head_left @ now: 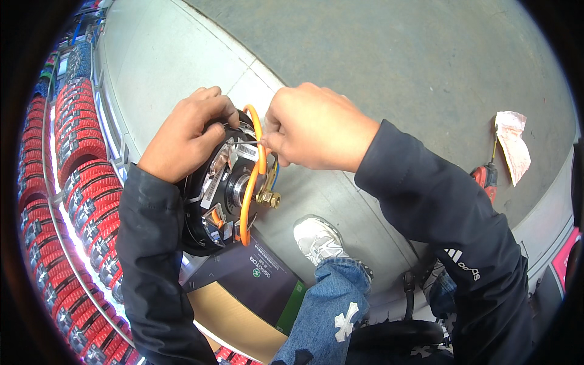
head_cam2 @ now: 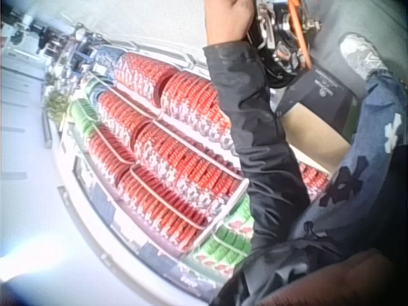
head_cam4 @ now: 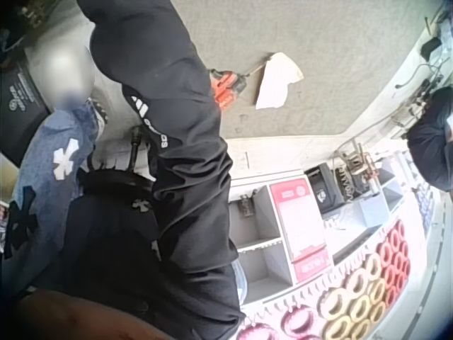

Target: The person assembles a small electric motor by hand, using a screwdriver to tighten screws and secure internal components. They repeatedly adjust parts and reposition the motor while working on the floor of a workshop.

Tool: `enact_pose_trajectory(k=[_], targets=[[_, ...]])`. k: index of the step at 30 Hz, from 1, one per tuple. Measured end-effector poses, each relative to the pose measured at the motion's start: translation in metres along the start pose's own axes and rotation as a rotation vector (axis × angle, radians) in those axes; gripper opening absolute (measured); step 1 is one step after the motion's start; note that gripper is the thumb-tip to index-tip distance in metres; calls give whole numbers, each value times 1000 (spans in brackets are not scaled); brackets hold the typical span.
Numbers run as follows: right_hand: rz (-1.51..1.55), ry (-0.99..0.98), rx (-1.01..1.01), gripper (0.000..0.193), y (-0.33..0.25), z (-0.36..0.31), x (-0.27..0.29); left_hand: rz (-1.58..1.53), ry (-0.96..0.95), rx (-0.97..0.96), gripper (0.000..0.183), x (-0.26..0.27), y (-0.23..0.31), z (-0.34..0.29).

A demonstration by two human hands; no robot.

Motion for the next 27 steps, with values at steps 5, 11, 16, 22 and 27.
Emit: enact_pose_trajectory(k=[5, 11, 16, 22, 27], targets=[[-138, 157, 53, 14, -4, 0, 4, 203, -30, -80, 19, -1, 21, -2], [-17, 125, 32, 14, 8, -2, -4, 222, -100, -42, 13, -4, 21, 0], [81, 83, -38, 16, 14, -13, -6, 263, -131, -46, 13, -6, 23, -5], [130, 138, -64, 16, 8, -44, -30, 574, -115, -150, 14, -17, 40, -8], [224, 188, -154, 16, 0, -45, -50, 688, -81, -194, 19, -22, 46, -15]])
Point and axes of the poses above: each hand's wrist, its own z-axis towards the middle knuckle, its own x-axis out of the back of the hand, y = z × x, the point moved 9 cm from there along z, towards the middle knuckle, and after that the axes turned 2 degrees about x, right-handed, at the moved point
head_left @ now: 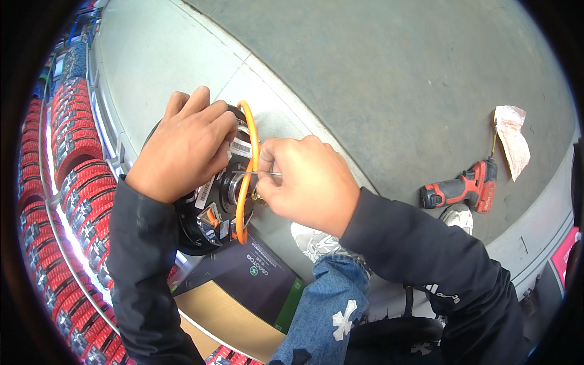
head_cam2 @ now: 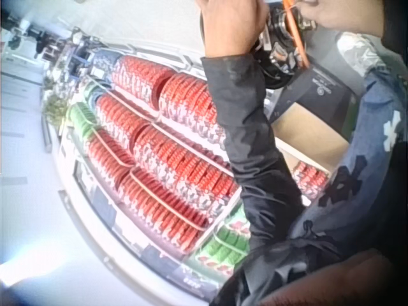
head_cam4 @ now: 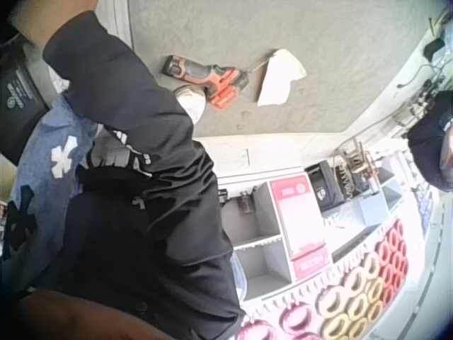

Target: The person assembles a small electric motor by hand, using a screwdriver to tighten screws and secure internal components. They repeatedly adjust parts and reposition the motor while working on the floor of a workshop.

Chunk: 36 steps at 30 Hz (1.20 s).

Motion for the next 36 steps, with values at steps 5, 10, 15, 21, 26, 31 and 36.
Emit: enact_pose_trajectory(k=[5, 10, 15, 21, 26, 31, 36], targets=[[100, 163, 16, 13, 0, -5, -4, 21, -29, 19, 22, -1, 3, 0], [45, 258, 94, 12, -7, -8, -6, -49, -29, 43, 18, -1, -3, -4], [10, 307, 147, 13, -14, -10, -6, -66, -82, 60, 14, 0, -2, -5], [16, 319, 171, 13, -14, -10, -9, -72, -95, 65, 14, -1, -1, -5], [41, 308, 184, 13, -11, -9, -14, -51, -123, 81, 13, -3, -4, -4], [-24, 301, 276, 17, -10, -7, -13, -99, -177, 109, 12, -2, -10, 4], [-212, 375, 583, 23, -10, -10, -15, -200, -182, 131, 11, -4, -16, 6]])
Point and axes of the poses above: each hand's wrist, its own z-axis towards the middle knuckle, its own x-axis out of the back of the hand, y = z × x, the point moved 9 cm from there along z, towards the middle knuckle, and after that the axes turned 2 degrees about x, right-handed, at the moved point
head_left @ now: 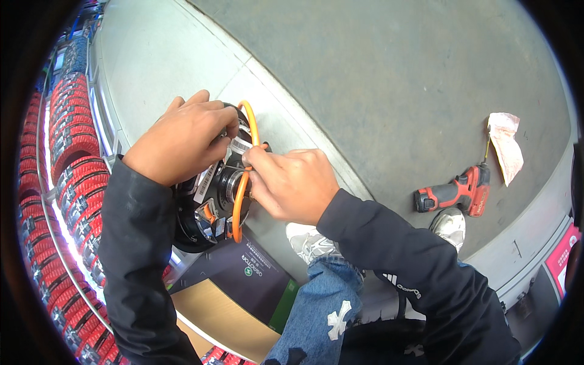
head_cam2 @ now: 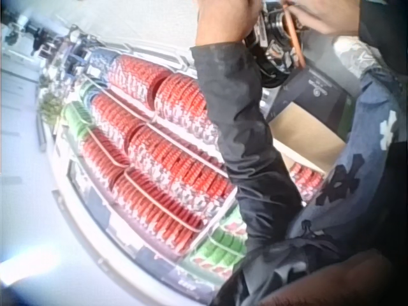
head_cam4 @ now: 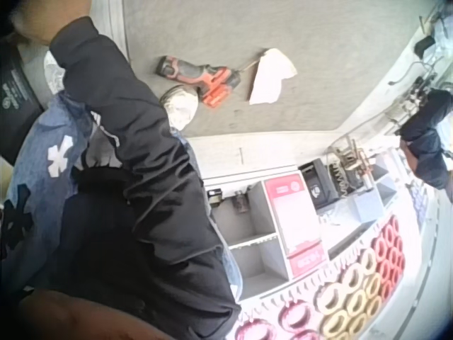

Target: The person assembles a small electric motor by hand, using a screwdriver to tighten screws and secure internal components. They repeatedly adjust parts and reposition the motor while working on the floor of a workshop.

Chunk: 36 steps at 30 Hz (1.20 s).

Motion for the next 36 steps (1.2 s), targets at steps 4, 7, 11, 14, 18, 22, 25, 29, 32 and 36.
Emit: enact_pose_trajectory(k=[4, 7, 11, 14, 18, 22, 25, 29, 32, 36], targets=[[6, 69, -3, 31, 1, -9, -4, -33, 57, -22, 12, -6, -11, 0], [512, 83, -386, 29, 7, -19, -28, 27, 109, 10, 10, -10, -24, -18], [880, -48, -561, 23, 27, -45, -85, 16, 174, 138, 8, -48, -60, -20], [1102, -6, -813, 16, 60, -67, -98, 55, 145, 122, 11, -51, -49, 9], [970, -64, -709, 70, 69, -60, -108, 37, 50, 209, 13, -64, -62, 12], [303, -350, -932, 80, 118, -78, -106, -23, -65, 226, 22, -74, -74, 41], [265, -427, -784, 86, 121, -64, -118, 72, -107, 313, 36, -84, -77, 50], [324, -554, -805, 85, 130, -72, -124, 99, -67, 249, 32, -84, -63, 52], [416, -539, -689, 74, 118, -53, -133, 158, -10, 256, 29, -92, -66, 46], [345, -471, -658, 72, 96, -50, -115, 146, 134, 203, 27, -94, -60, 38]])
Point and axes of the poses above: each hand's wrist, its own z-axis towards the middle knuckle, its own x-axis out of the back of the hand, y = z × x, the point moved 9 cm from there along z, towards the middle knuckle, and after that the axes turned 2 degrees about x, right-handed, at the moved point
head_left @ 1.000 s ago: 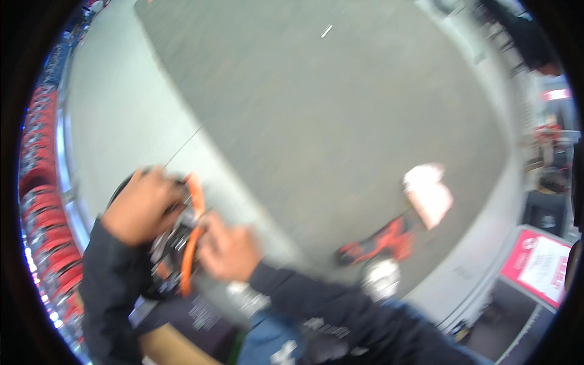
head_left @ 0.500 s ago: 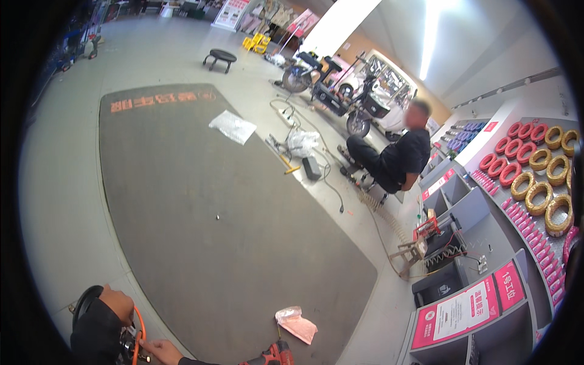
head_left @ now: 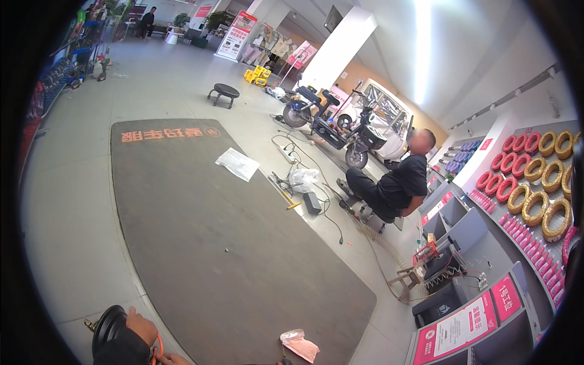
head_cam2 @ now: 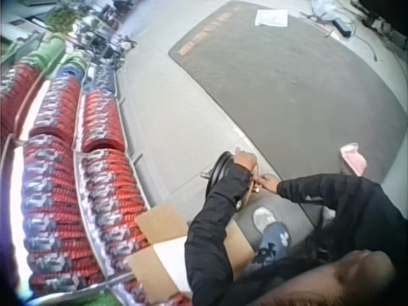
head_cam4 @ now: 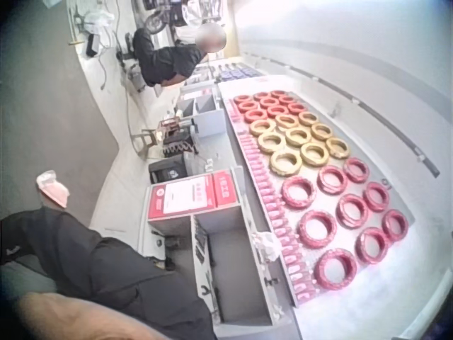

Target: The person assembles a small electric motor by hand, using a screwdriver to tighten screws and secure internal components. They repeatedly adjust parts and reposition the motor while working on the floor of a workshop.

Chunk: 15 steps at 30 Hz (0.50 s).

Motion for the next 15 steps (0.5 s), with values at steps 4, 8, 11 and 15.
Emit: enact_pose_trajectory(k=[4, 8, 11, 15], targets=[[-3, 104, -15, 68, -36, -29, 11, -306, 73, 48, 33, 69, 14, -44], [-56, 187, 34, 55, -19, -22, 24, -936, 123, -61, 35, 90, 16, -47], [-167, 89, 88, 49, -30, -17, 17, -1620, -205, 61, 32, 69, 18, -60], [-610, 514, 1003, 36, -70, -59, 56, -2316, -625, -93, 42, 144, 102, -76]])
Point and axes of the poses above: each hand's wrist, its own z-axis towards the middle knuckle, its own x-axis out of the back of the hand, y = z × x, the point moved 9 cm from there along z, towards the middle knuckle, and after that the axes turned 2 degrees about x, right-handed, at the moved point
